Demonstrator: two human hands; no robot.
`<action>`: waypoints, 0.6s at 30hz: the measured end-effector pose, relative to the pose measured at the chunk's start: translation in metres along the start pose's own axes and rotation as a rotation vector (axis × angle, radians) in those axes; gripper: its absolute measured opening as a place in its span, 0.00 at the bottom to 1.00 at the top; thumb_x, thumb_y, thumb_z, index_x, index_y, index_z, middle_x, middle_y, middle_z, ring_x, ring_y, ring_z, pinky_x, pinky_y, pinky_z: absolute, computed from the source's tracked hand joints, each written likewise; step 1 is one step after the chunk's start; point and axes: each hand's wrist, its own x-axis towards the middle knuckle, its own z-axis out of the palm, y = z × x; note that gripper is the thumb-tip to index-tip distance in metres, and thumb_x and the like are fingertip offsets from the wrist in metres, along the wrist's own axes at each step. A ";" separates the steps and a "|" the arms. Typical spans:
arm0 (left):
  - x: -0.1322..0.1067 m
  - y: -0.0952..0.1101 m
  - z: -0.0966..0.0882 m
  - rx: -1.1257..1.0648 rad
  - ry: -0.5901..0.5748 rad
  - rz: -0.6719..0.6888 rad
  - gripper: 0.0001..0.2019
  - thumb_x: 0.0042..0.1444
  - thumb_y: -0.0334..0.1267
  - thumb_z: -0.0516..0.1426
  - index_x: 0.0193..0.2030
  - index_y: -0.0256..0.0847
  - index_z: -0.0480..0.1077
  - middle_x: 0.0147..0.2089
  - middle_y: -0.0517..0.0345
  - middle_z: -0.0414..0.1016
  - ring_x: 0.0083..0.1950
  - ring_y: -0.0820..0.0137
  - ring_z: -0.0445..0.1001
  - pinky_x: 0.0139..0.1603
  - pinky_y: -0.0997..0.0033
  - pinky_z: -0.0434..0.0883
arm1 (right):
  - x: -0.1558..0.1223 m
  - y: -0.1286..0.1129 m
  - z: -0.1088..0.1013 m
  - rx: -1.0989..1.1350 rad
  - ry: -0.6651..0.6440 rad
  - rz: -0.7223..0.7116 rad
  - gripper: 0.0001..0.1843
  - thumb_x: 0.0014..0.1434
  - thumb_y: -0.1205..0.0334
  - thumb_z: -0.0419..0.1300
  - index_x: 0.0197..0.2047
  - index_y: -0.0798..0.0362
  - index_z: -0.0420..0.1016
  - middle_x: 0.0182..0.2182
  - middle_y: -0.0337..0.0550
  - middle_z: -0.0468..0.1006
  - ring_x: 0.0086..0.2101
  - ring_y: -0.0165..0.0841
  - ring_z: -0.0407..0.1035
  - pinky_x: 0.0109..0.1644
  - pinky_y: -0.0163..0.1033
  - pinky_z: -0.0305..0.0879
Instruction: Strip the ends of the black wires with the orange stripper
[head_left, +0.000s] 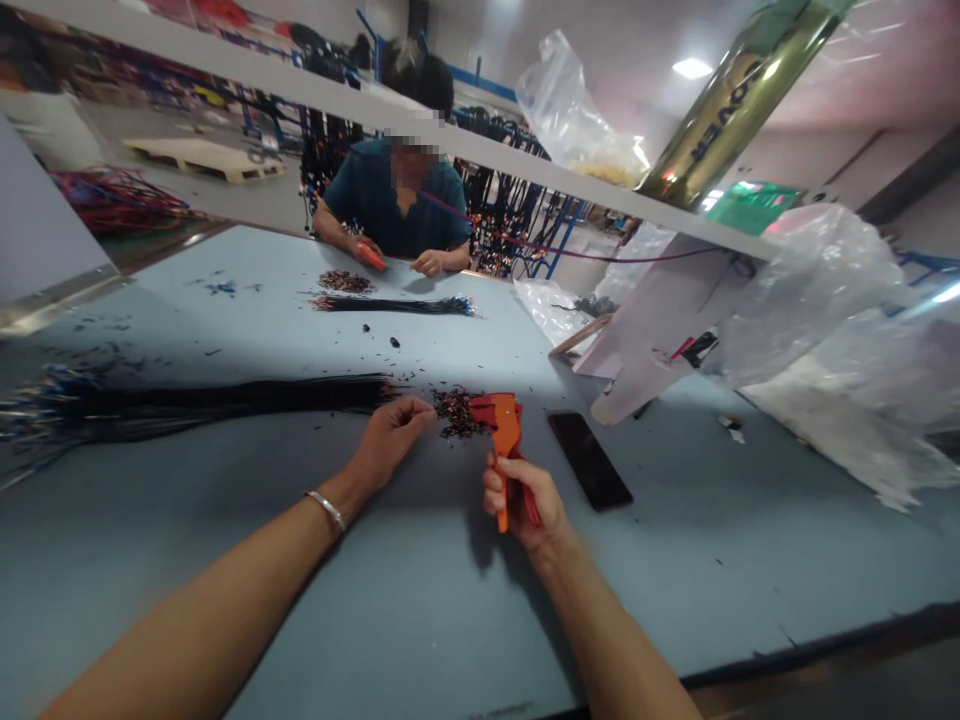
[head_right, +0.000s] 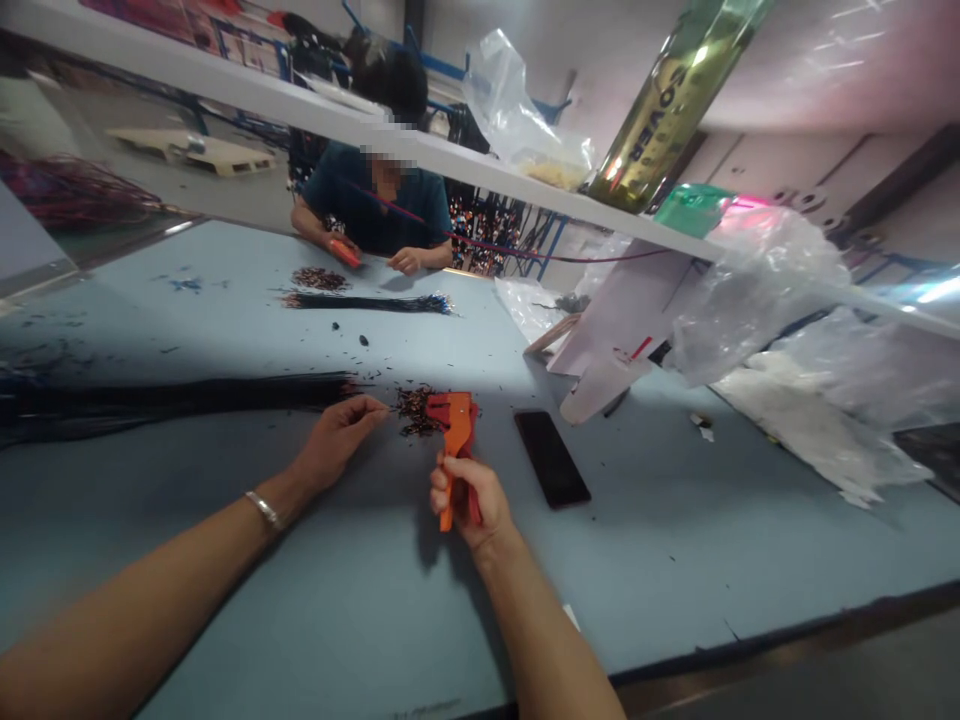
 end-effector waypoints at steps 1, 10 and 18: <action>0.000 0.000 -0.001 -0.007 0.008 0.003 0.14 0.48 0.47 0.60 0.26 0.38 0.68 0.23 0.64 0.63 0.27 0.75 0.58 0.29 0.74 0.58 | 0.000 -0.001 0.000 0.017 0.001 -0.007 0.13 0.43 0.60 0.66 0.32 0.56 0.71 0.18 0.34 0.69 0.16 0.24 0.62 0.21 0.30 0.61; -0.002 0.000 -0.002 -0.096 -0.019 -0.011 0.15 0.48 0.49 0.62 0.26 0.38 0.70 0.22 0.66 0.62 0.25 0.76 0.55 0.26 0.75 0.55 | -0.003 0.009 0.012 -0.170 -0.136 -0.001 0.18 0.46 0.58 0.66 0.40 0.58 0.72 0.28 0.43 0.78 0.26 0.36 0.76 0.26 0.37 0.71; -0.002 0.002 0.000 -0.129 -0.017 -0.027 0.15 0.45 0.49 0.63 0.24 0.38 0.69 0.20 0.66 0.61 0.24 0.77 0.54 0.27 0.74 0.54 | -0.005 0.011 0.011 -0.201 -0.160 -0.021 0.17 0.48 0.59 0.66 0.41 0.57 0.71 0.30 0.43 0.77 0.27 0.36 0.75 0.24 0.36 0.71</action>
